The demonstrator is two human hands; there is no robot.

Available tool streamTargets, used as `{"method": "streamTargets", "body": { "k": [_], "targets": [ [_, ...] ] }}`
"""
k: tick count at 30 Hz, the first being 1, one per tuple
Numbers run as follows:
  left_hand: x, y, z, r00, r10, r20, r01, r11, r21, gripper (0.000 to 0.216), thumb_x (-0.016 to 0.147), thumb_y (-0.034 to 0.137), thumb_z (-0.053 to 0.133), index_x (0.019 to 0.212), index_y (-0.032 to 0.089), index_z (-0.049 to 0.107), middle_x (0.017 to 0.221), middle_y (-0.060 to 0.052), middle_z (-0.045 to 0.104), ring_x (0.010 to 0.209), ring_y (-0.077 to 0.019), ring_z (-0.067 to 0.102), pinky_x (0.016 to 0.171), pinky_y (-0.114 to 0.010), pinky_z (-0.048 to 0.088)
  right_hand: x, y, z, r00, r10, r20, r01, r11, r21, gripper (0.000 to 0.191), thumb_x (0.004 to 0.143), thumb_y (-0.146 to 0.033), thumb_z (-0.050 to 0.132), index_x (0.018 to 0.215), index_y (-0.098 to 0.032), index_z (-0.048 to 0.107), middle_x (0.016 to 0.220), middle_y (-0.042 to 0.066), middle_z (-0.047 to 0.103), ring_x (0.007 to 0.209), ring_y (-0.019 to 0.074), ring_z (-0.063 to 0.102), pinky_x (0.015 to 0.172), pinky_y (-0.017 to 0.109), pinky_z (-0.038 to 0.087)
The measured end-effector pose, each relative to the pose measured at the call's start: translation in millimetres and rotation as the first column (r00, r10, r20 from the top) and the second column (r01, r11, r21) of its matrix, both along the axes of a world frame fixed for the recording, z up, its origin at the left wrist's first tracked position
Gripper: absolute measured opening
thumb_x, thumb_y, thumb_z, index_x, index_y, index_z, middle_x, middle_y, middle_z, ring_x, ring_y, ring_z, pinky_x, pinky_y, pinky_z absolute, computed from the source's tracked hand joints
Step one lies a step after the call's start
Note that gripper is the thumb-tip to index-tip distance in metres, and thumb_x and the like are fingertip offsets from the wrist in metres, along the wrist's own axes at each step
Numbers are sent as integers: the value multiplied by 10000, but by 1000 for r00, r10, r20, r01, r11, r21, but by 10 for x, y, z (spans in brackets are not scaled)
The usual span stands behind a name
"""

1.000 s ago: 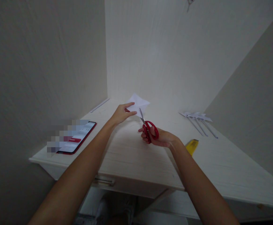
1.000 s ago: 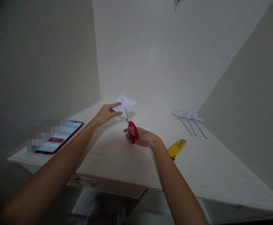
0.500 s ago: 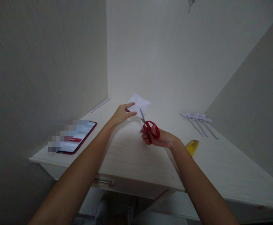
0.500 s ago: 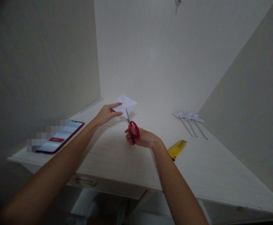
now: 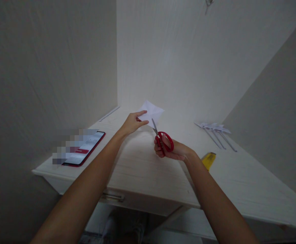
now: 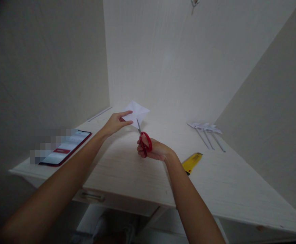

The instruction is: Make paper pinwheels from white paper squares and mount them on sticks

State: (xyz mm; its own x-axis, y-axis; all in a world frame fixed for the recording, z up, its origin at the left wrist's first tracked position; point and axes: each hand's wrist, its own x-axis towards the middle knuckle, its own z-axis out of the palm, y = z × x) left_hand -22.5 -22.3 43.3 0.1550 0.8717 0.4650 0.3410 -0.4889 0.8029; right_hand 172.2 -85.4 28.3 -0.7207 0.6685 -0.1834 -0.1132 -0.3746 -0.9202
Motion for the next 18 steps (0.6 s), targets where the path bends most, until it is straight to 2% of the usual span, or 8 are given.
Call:
{"method": "streamTargets", "body": {
  "k": [4,9,18],
  "targets": [
    [1,18,-13,1000,-9,23,9,1000,-18,561,673,232,654,1198,94,513,596,-15,588,492,-84,425,492,-206,307,-22,-15,7,999,-20,39,20,1000,22,453,662,-588,587,766,-164,464,578,-47,384,506,69,344,474,218,235],
    [15,17,-10,994,-45,96,51,997,-62,598,674,189,642,1228,49,468,591,-40,612,508,-88,485,501,-195,351,-20,18,-43,999,-40,5,40,999,4,430,697,-569,565,772,-155,475,590,-42,391,514,67,361,474,211,250],
    [28,-14,13,995,-18,100,26,997,-73,561,682,141,630,1219,71,483,559,-28,614,453,-63,430,488,-190,342,-45,-1,-38,994,-103,37,102,994,26,425,715,-566,545,745,-146,493,572,-44,393,489,61,335,455,206,245]
  ]
}}
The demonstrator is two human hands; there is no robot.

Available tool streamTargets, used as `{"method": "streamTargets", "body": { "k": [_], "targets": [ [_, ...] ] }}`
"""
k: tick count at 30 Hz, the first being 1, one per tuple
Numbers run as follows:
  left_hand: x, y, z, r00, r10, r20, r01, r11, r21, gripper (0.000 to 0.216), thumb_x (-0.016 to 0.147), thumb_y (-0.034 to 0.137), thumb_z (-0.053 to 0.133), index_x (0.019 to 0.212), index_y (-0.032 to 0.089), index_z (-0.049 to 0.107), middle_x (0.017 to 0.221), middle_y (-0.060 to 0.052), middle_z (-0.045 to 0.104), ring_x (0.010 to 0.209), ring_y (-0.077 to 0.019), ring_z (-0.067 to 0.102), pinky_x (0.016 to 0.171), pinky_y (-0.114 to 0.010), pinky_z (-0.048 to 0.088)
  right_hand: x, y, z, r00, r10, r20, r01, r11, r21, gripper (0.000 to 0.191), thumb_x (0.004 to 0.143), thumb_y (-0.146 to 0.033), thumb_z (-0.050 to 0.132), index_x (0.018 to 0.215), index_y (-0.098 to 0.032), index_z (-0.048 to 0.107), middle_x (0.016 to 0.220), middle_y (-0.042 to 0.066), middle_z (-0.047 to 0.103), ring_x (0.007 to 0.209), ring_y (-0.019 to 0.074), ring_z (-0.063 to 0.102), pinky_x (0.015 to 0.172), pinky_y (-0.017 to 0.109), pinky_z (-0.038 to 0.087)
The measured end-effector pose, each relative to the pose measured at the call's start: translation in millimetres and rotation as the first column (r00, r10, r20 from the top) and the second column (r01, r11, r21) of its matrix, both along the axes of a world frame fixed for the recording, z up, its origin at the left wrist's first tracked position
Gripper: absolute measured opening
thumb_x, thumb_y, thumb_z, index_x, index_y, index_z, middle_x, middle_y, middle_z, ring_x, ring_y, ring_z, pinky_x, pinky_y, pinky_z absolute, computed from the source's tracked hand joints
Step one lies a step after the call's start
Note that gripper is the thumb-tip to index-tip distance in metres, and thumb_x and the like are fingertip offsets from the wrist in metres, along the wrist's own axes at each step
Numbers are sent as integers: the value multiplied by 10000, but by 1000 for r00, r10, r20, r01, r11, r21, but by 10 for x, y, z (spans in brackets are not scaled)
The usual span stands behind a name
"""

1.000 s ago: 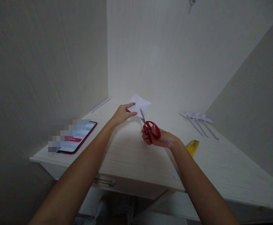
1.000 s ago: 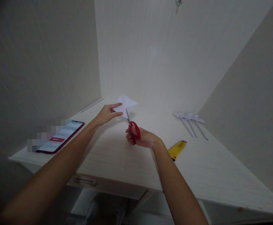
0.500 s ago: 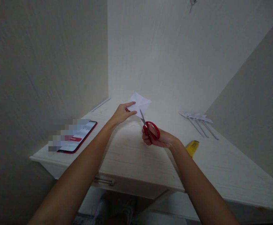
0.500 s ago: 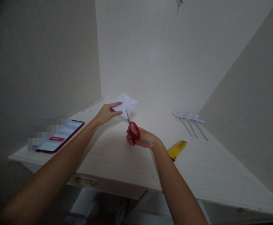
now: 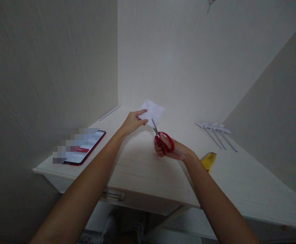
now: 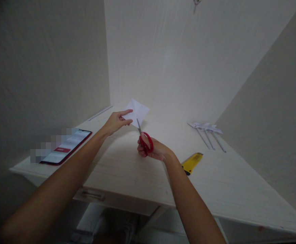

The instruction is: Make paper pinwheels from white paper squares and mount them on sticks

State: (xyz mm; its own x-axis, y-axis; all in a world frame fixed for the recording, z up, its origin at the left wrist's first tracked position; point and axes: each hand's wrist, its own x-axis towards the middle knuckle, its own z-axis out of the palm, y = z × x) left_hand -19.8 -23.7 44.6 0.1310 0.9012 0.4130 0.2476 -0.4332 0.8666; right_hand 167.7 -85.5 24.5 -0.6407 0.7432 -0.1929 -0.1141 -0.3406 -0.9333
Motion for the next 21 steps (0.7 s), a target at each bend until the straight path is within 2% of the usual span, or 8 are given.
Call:
{"method": "streamTargets", "body": {
  "k": [9,21],
  "targets": [
    [-9,13,-2,1000,8,-8,-8,1000,1,563,677,149,636,1215,70,490,536,-20,595,444,-60,414,463,-179,308,-15,14,-35,1000,-11,-12,11,1000,7,401,746,-549,519,734,-149,494,573,-40,394,486,62,333,450,205,240],
    [-11,41,-23,1000,13,19,-13,1000,4,575,663,158,639,1211,63,495,551,-35,606,467,-69,463,470,-178,315,-55,-8,-33,999,-41,-9,42,993,113,406,742,-555,518,711,-152,483,576,-34,409,463,58,339,419,201,239]
  ]
}}
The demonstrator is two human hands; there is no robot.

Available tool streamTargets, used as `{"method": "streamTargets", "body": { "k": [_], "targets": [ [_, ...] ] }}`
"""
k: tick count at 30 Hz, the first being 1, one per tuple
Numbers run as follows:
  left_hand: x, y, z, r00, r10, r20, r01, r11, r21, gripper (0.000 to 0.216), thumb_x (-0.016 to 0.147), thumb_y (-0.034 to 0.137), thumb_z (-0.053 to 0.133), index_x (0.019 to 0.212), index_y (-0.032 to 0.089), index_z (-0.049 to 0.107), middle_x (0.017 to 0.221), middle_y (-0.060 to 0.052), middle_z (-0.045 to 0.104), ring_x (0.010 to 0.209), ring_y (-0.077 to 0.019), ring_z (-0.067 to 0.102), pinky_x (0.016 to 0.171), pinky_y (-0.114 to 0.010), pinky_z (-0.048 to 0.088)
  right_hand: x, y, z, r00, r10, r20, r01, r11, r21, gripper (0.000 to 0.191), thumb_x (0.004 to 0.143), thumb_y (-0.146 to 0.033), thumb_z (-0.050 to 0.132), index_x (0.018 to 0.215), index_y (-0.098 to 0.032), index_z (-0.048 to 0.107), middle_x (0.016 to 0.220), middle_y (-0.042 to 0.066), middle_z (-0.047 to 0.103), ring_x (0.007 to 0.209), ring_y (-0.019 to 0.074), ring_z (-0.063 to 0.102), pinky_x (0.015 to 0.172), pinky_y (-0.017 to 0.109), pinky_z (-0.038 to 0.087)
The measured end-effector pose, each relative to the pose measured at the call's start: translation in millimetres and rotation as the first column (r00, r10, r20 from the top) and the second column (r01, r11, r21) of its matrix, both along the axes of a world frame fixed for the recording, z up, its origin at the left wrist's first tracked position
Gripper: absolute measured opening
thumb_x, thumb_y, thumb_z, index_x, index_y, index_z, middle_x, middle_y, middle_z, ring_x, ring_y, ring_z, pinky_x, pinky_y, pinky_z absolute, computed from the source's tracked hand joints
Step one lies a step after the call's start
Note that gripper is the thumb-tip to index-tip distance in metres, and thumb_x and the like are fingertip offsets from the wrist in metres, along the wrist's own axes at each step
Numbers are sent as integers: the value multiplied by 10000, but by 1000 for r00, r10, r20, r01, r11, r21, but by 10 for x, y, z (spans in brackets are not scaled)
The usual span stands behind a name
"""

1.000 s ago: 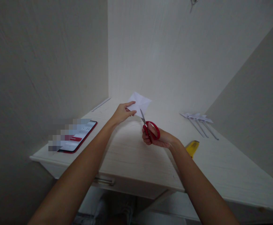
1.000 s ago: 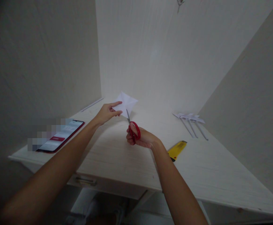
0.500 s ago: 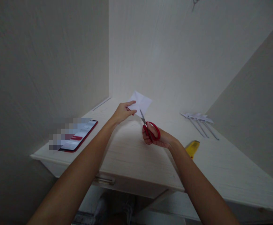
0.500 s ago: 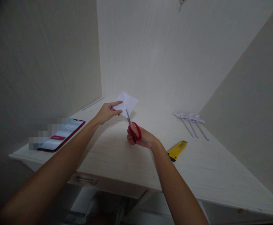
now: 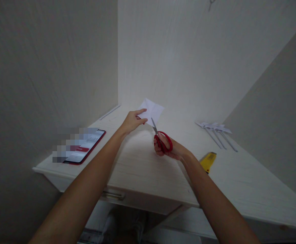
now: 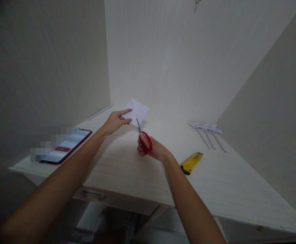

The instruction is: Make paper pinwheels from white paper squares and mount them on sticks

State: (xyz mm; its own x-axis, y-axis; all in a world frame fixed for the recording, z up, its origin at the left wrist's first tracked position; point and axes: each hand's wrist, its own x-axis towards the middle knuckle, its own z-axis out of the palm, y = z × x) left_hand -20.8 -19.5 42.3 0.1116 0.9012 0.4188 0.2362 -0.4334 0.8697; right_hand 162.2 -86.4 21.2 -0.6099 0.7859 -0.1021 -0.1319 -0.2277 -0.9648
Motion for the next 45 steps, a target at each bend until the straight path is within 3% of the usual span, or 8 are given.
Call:
{"method": "streamTargets", "body": {
  "k": [21,33,40,43,45],
  "targets": [
    [-3,6,-9,999,28,-16,-28,999,-15,575,666,159,637,1216,73,493,509,-11,578,405,-41,333,412,-172,208,-8,21,-38,997,-75,21,73,993,95,391,755,-547,500,687,-164,461,506,-45,420,415,62,359,376,193,242],
    [-5,4,-36,1000,25,2,-25,999,-22,584,660,158,635,1219,68,489,538,-16,581,451,-58,409,455,-171,282,-20,-20,45,984,-125,124,109,986,128,377,767,-522,488,644,-168,445,417,-45,429,357,61,332,368,207,241],
    [-70,96,-102,991,131,-16,-131,991,-5,504,666,147,602,1164,94,549,504,17,531,442,-63,365,475,-187,298,157,6,105,967,-59,247,38,995,91,355,748,-500,532,671,-161,459,414,-42,442,346,66,342,355,204,208],
    [-94,132,-119,982,177,-65,-177,984,13,402,663,136,582,1063,118,623,553,13,549,460,-64,356,504,-197,317,186,45,121,952,-212,223,169,966,198,369,747,-511,524,648,-166,438,427,-38,450,351,65,359,367,211,222],
    [-92,128,-117,980,173,-100,-171,985,31,334,659,129,570,981,127,659,613,7,572,468,-59,344,509,-197,314,178,100,107,903,-416,108,363,873,326,362,733,-501,542,647,-169,425,493,-27,484,389,65,401,395,214,263]
  ]
}}
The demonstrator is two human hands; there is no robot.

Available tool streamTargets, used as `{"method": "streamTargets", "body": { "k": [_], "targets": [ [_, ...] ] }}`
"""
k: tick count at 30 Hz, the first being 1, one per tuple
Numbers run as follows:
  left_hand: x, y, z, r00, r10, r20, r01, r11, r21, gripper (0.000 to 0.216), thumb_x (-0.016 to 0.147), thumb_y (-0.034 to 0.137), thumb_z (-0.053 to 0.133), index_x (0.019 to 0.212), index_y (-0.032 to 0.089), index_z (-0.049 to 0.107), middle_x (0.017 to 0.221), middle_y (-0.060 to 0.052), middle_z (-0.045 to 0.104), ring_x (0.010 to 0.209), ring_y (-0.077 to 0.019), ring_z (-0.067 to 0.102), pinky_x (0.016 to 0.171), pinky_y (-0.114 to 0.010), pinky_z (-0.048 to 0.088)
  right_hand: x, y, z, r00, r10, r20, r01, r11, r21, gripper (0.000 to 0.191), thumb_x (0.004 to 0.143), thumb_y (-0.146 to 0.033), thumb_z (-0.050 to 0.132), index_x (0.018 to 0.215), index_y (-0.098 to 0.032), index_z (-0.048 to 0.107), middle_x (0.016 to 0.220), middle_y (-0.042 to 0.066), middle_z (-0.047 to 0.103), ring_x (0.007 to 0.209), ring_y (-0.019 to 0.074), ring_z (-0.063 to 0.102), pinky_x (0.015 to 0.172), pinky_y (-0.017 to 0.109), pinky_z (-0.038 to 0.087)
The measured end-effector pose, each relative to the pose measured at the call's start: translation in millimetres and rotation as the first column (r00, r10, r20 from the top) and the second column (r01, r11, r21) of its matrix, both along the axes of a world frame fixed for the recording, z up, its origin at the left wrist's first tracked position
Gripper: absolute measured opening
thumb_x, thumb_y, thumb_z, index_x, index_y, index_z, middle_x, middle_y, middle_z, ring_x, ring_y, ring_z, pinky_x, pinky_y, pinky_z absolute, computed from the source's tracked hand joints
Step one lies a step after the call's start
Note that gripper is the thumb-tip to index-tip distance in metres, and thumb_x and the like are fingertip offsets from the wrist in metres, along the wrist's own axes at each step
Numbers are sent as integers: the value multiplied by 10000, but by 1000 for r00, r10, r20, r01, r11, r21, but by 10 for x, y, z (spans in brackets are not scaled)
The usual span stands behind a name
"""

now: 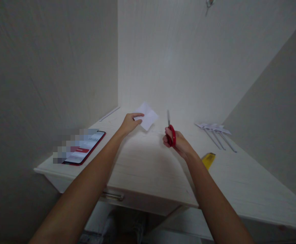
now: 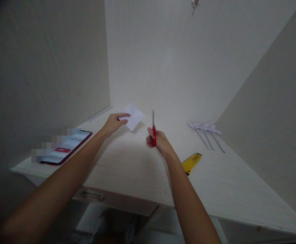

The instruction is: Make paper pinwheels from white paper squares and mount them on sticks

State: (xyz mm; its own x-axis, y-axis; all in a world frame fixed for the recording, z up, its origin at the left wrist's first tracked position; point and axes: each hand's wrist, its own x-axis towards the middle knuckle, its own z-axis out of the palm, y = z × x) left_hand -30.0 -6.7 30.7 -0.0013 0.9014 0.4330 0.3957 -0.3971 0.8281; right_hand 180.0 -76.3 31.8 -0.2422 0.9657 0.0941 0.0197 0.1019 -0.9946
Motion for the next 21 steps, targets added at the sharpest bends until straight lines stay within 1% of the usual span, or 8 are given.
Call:
{"method": "streamTargets", "body": {
  "k": [1,3,4,6,9,14,18,21],
  "targets": [
    [7,-11,5,1000,-18,-15,18,1000,3,300,656,125,564,936,124,670,634,5,579,475,-59,352,512,-197,315,-6,34,-15,993,-110,-31,112,991,73,354,717,-492,562,663,-171,424,542,-19,507,417,68,427,411,216,286],
    [28,-45,18,995,-92,-38,93,996,3,241,648,112,547,851,116,676,652,2,585,505,-65,397,528,-197,328,-13,103,-57,946,-319,-49,323,926,196,348,665,-465,620,723,-176,436,650,-2,544,484,86,471,449,226,337],
    [41,-64,25,989,-140,-48,140,990,-4,220,642,103,537,814,115,672,655,2,587,527,-71,425,540,-197,339,-14,131,-79,916,-400,-36,395,883,252,358,636,-448,647,755,-177,446,701,9,559,523,98,490,475,237,364],
    [63,-100,35,970,-234,-68,233,972,-21,199,629,85,513,759,122,659,662,5,592,571,-84,469,570,-201,359,-17,161,-117,880,-475,11,442,828,345,374,602,-407,678,806,-176,465,797,34,584,622,124,522,558,265,411],
    [79,-128,39,936,-332,-117,332,943,-26,207,618,74,484,723,144,648,696,9,606,641,-102,510,630,-216,382,-38,146,-133,908,-413,73,362,861,357,345,605,-350,678,814,-173,469,848,53,603,713,138,539,675,293,425],
    [75,-132,52,905,-394,-163,401,916,11,219,622,76,481,741,150,649,762,2,626,729,-115,537,733,-239,386,-82,97,-102,951,-297,81,269,930,252,341,577,-294,683,780,-186,431,724,4,559,613,111,491,579,265,411],
    [99,-138,60,894,-415,-168,425,905,25,219,647,92,509,804,148,651,817,-13,638,759,-122,544,744,-244,393,-122,102,-129,960,-268,85,239,938,252,342,548,-235,682,764,-190,421,660,-35,498,574,96,456,554,254,396],
    [134,-143,46,918,-379,-114,386,921,48,203,680,162,558,864,142,640,896,-41,637,796,-139,549,734,-258,398,-183,113,-203,944,-330,20,314,915,252,332,548,-213,666,756,-194,408,666,-41,486,574,95,463,565,259,400]
  ]
}}
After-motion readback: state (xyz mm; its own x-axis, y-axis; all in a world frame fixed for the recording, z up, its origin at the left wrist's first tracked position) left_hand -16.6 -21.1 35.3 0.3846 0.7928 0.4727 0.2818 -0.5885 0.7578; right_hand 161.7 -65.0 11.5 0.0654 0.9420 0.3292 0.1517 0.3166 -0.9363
